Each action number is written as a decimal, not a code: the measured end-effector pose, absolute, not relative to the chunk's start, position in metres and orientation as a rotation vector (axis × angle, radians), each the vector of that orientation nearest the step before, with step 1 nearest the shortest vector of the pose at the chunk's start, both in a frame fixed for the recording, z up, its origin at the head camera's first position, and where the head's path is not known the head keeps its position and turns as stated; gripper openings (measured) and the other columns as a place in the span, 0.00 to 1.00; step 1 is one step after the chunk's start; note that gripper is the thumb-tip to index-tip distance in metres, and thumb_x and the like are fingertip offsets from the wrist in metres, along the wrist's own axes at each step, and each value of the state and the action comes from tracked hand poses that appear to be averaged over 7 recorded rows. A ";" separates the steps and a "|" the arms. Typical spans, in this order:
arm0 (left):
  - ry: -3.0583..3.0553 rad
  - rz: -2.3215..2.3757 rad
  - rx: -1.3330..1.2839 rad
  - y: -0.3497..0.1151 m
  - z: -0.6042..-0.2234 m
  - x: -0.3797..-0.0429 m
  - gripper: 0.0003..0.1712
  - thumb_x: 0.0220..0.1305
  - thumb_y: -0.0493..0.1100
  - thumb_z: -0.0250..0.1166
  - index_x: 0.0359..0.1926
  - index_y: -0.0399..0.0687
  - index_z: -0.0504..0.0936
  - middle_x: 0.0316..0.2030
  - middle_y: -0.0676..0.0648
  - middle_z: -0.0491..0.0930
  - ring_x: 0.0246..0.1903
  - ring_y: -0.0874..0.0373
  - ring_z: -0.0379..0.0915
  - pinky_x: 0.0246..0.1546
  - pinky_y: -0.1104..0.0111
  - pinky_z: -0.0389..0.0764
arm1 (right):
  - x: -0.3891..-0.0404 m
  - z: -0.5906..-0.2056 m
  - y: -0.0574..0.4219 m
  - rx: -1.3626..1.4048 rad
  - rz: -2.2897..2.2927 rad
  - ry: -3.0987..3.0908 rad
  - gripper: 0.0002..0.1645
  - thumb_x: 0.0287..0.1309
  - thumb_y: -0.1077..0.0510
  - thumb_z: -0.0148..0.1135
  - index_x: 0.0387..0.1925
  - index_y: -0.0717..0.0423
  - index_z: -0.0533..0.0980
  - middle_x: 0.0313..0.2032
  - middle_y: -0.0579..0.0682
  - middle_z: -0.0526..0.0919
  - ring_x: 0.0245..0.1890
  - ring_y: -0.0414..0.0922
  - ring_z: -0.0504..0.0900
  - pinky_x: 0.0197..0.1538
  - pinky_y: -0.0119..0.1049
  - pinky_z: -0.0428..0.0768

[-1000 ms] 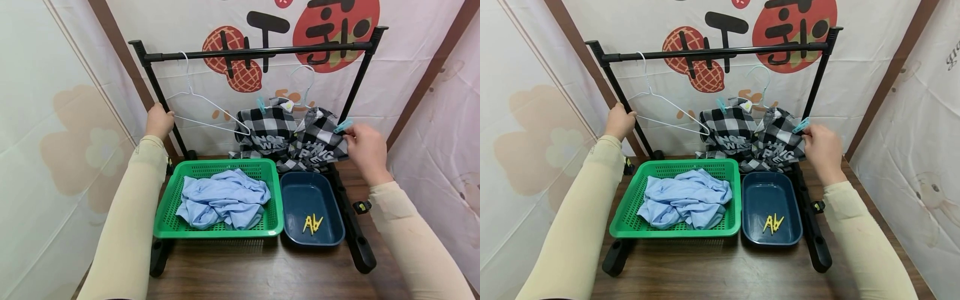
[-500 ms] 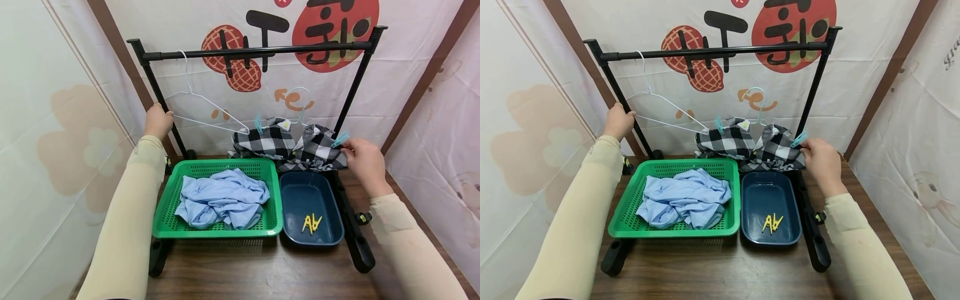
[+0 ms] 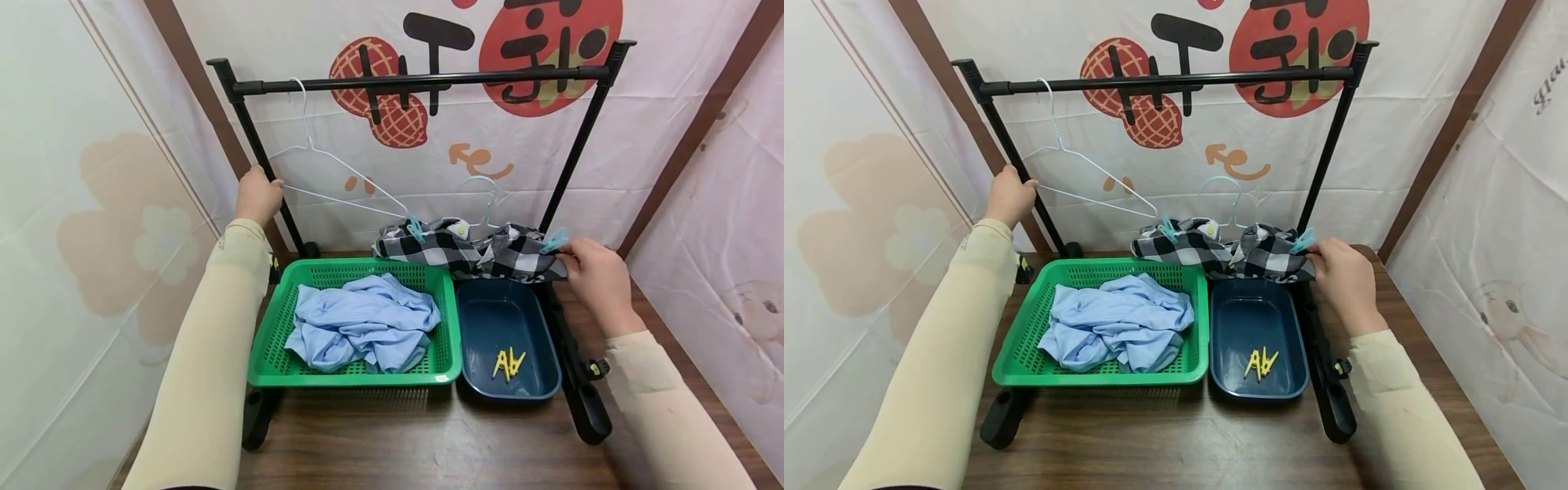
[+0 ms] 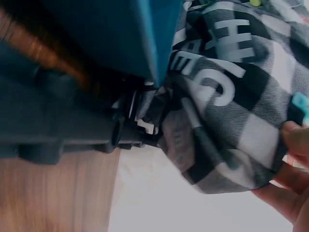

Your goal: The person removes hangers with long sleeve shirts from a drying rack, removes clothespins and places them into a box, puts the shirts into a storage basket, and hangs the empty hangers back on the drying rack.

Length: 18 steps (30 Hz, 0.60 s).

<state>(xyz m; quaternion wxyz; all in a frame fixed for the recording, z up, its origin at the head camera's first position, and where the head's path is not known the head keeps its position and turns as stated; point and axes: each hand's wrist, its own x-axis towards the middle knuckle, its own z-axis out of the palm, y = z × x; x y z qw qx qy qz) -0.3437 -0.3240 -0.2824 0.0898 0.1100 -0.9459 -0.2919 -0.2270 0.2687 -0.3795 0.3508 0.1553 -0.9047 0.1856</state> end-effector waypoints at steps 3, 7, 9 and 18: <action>-2.819 -0.860 0.327 -0.324 -0.281 -0.343 0.41 0.81 0.52 0.43 0.80 0.31 0.42 0.75 0.27 0.55 0.74 0.33 0.56 0.70 0.45 0.65 | -0.228 -0.384 0.271 0.453 0.439 -2.221 0.03 0.62 0.66 0.70 0.36 0.63 0.81 0.35 0.58 0.86 0.33 0.56 0.85 0.34 0.54 0.83; -2.826 -0.858 0.331 -0.324 -0.281 -0.342 0.41 0.81 0.52 0.43 0.79 0.30 0.42 0.75 0.26 0.55 0.74 0.33 0.56 0.70 0.44 0.65 | -0.229 -0.386 0.272 0.506 0.383 -2.109 0.05 0.65 0.65 0.68 0.36 0.65 0.81 0.33 0.60 0.85 0.31 0.56 0.85 0.29 0.52 0.82; -2.823 -0.860 0.330 -0.324 -0.281 -0.342 0.40 0.81 0.52 0.43 0.79 0.30 0.43 0.74 0.26 0.56 0.73 0.33 0.57 0.70 0.44 0.66 | -0.230 -0.384 0.272 0.513 0.359 -2.076 0.06 0.66 0.64 0.67 0.37 0.66 0.80 0.32 0.61 0.84 0.30 0.57 0.84 0.26 0.51 0.81; -2.819 -0.850 0.315 -0.322 -0.281 -0.341 0.40 0.81 0.51 0.44 0.79 0.29 0.44 0.73 0.25 0.58 0.72 0.32 0.58 0.69 0.44 0.67 | -0.237 -0.367 0.263 0.491 0.409 -1.869 0.07 0.67 0.64 0.66 0.39 0.67 0.82 0.32 0.61 0.85 0.30 0.57 0.85 0.27 0.52 0.80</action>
